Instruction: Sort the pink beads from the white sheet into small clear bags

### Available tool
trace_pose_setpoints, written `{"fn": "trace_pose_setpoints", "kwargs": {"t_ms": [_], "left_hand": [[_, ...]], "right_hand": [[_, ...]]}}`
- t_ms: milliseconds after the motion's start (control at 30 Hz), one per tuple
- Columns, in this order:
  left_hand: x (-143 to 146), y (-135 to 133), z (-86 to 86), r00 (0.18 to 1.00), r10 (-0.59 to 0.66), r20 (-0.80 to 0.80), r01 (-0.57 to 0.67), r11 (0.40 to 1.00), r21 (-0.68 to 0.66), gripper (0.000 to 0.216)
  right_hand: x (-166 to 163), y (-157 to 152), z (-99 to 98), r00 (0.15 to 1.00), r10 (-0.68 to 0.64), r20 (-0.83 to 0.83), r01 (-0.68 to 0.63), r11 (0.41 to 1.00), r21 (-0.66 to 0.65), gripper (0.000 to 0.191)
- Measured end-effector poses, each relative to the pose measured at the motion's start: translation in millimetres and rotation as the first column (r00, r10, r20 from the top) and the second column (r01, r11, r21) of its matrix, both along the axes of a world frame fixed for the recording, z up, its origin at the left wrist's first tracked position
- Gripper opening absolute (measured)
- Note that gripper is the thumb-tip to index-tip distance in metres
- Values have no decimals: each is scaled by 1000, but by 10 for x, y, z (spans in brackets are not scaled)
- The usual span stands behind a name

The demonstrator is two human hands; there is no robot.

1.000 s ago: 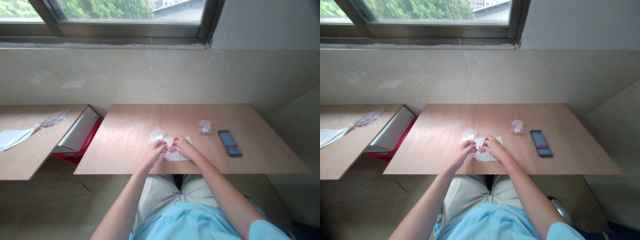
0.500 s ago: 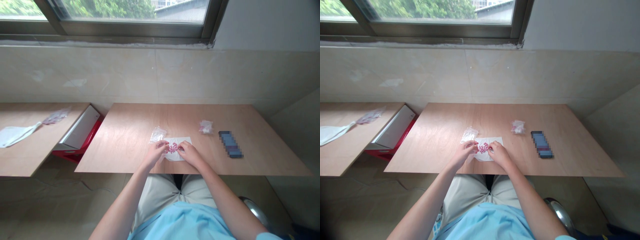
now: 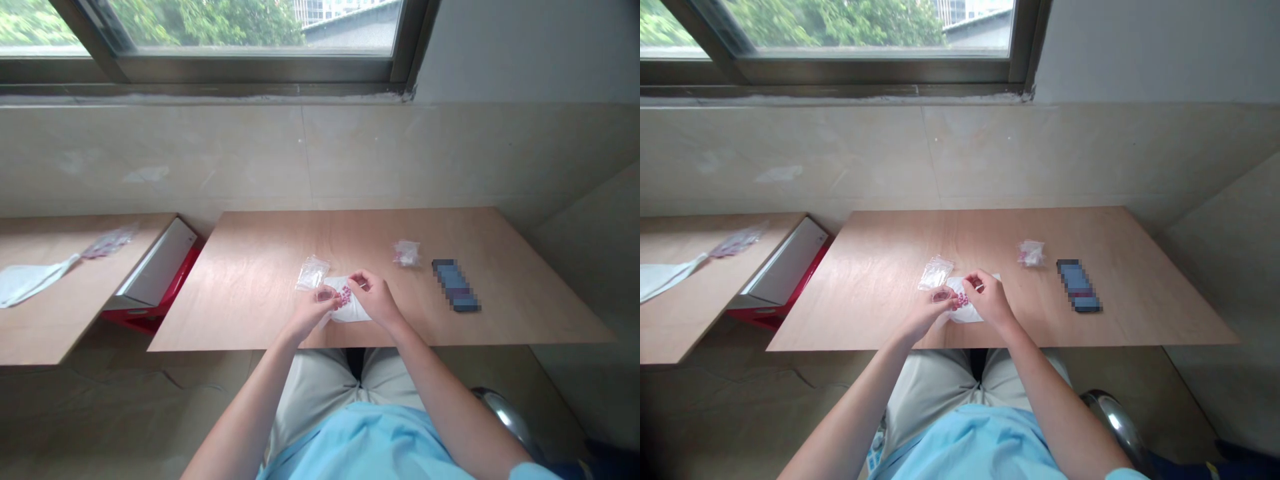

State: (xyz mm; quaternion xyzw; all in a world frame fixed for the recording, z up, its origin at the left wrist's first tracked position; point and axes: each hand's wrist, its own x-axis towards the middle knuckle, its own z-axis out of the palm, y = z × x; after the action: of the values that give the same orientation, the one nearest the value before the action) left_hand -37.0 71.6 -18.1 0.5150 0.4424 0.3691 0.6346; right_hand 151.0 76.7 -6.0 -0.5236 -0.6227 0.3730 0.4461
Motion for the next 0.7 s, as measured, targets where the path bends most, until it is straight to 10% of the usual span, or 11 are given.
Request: {"fn": "trace_pose_setpoints", "kwargs": {"t_ms": [167,467,700], "left_hand": [[34,-11,16,1000,-26,7,26,999,27,30],[49,-13,85,997,50,55,-50,999,-9,23],[39,-7,64,998,57,38,-57,998,-5,22]], "right_hand": [[-111,-41,203,982,130,140,-144,985,98,13],[135,-98,-622,940,-44,339,42,999,13,10],[56,-160,-706,864,-49,501,26,998,52,7]]}}
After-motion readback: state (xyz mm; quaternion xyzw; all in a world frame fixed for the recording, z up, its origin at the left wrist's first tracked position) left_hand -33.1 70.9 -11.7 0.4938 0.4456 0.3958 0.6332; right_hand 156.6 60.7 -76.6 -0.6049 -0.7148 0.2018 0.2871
